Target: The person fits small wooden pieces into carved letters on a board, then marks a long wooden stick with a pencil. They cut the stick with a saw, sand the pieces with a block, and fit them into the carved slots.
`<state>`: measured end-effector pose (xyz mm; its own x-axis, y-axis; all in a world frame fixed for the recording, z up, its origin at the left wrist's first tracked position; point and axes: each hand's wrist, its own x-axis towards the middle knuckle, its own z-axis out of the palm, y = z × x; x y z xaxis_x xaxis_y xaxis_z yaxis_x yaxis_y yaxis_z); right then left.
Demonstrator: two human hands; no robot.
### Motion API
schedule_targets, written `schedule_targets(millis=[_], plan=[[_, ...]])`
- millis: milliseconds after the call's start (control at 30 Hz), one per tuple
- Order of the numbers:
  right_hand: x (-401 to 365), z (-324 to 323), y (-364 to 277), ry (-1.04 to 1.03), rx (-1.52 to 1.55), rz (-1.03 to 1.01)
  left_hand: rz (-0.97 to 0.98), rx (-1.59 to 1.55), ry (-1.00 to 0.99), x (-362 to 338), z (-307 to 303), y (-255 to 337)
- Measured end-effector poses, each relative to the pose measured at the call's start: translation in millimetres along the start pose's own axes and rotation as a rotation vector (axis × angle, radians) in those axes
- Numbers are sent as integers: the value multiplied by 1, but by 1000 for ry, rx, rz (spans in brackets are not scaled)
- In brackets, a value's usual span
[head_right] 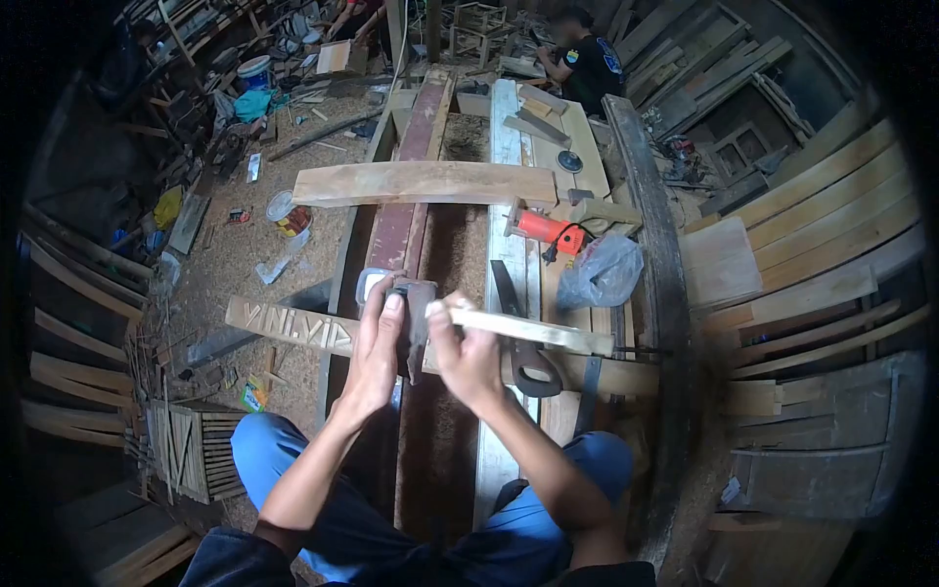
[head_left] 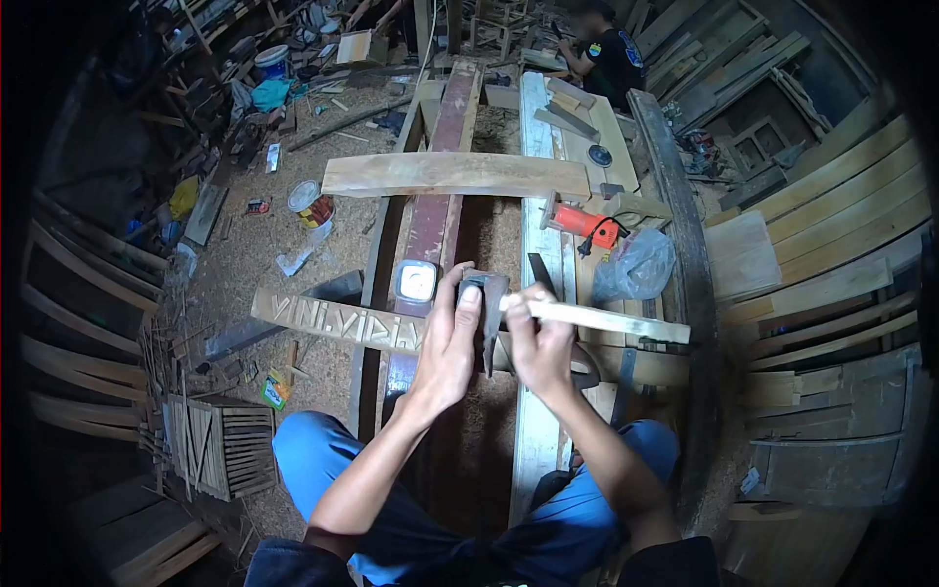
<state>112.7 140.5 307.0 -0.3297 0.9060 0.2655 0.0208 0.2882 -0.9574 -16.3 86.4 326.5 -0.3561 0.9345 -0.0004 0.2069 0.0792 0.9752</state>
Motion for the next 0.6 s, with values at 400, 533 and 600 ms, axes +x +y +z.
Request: schedule_targets(millis=[400,533,600], plan=[[-18,13,1,-52,-56,-55,-14,-14,-15,2,-7,-5],[-9,9,0,31,-22,10,2,32,-6,1,-1,-13],[-22,17,0,-72,-7,-31,1,32,-3,3,-5,-9]])
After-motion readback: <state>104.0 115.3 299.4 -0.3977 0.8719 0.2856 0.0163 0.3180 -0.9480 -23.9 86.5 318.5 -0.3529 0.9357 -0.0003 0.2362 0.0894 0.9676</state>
